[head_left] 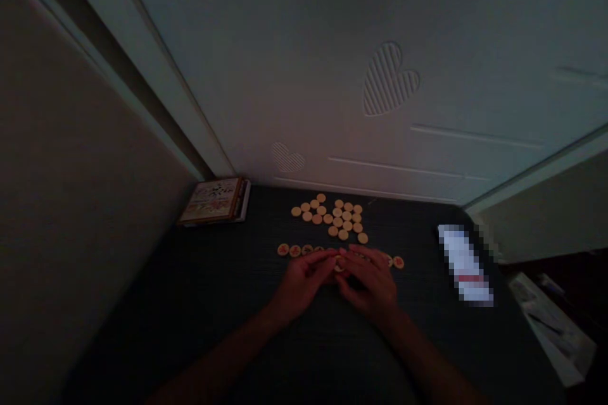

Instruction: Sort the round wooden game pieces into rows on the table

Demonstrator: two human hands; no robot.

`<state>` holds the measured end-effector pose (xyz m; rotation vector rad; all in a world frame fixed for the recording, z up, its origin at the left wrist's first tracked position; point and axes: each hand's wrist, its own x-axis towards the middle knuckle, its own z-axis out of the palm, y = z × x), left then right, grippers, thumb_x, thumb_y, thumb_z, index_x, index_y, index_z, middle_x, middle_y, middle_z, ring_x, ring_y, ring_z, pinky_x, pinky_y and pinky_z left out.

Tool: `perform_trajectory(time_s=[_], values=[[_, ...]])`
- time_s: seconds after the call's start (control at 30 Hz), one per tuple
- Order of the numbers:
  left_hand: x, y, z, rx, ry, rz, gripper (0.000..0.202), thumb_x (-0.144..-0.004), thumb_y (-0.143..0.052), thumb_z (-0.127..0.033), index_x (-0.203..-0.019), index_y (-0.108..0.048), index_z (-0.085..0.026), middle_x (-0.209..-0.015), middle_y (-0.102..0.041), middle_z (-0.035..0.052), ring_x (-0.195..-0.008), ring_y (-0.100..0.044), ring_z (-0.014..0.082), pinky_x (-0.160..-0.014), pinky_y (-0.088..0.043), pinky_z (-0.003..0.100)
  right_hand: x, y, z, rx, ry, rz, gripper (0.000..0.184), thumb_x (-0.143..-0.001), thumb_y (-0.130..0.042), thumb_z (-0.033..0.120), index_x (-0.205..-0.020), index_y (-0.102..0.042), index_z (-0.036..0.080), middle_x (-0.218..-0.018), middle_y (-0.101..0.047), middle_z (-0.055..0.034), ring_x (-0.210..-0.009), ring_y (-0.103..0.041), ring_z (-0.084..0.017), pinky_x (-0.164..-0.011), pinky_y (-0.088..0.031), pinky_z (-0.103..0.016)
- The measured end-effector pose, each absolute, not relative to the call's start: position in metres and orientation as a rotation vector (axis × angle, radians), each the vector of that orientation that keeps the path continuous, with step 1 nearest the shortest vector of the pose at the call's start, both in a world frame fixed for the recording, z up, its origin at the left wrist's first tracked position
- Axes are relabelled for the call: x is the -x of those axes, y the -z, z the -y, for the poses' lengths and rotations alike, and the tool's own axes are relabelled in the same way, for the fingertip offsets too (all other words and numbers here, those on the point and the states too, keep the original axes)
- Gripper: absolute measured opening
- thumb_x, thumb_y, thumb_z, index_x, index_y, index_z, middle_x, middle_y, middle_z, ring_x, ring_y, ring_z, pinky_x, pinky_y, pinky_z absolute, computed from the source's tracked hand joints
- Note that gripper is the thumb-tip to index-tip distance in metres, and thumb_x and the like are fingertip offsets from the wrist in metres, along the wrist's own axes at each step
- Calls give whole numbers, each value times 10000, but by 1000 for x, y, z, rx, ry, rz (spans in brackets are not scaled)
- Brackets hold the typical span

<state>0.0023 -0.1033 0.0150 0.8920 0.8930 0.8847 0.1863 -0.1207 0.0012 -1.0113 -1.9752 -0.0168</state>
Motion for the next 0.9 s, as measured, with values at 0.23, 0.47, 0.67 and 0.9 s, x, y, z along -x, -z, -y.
perform_trajectory(time_s=[0.23, 0.47, 0.67, 0.9], values=[[-5, -9, 102, -978, -852, -863, 353, -803, -781, -382, -1074, -699, -170, -1077, -759, 95, -982, -723, 228, -922, -559, 381, -186, -2, 121, 985, -72, 1957, 476, -851, -677, 129, -1297, -591, 271, -1147, -748, -61, -1116, -679, -262, -894, -553, -447], [-3, -11, 101, -1070, -784, -876, 326, -836, -743, -405, -1040, -704, -153, -1027, -763, 90, -931, -723, 217, -871, -560, 366, -186, -7, 122, 952, -167, 2054, 523, -868, -632, 117, -1364, -530, 248, -1217, -711, -89, -1203, -634, -266, -908, -564, -442], [-2, -17, 101, -1195, -785, -886, 301, -934, -620, -397, -1094, -750, -176, -1167, -737, 89, -1130, -657, 246, -1046, -475, 393, -189, 0, 125, 964, -50, 1964, 461, -854, -716, 135, -1282, -588, 251, -1069, -731, -79, -1040, -686, -247, -890, -575, -445], [-3, -8, 103, -1082, -744, -750, 328, -954, -609, -371, -1218, -671, -187, -1162, -727, 90, -1061, -693, 230, -979, -523, 372, -192, -2, 124, 1002, -206, 1973, 502, -847, -667, 118, -1318, -563, 256, -1160, -723, -63, -1125, -651, -250, -926, -565, -440]])
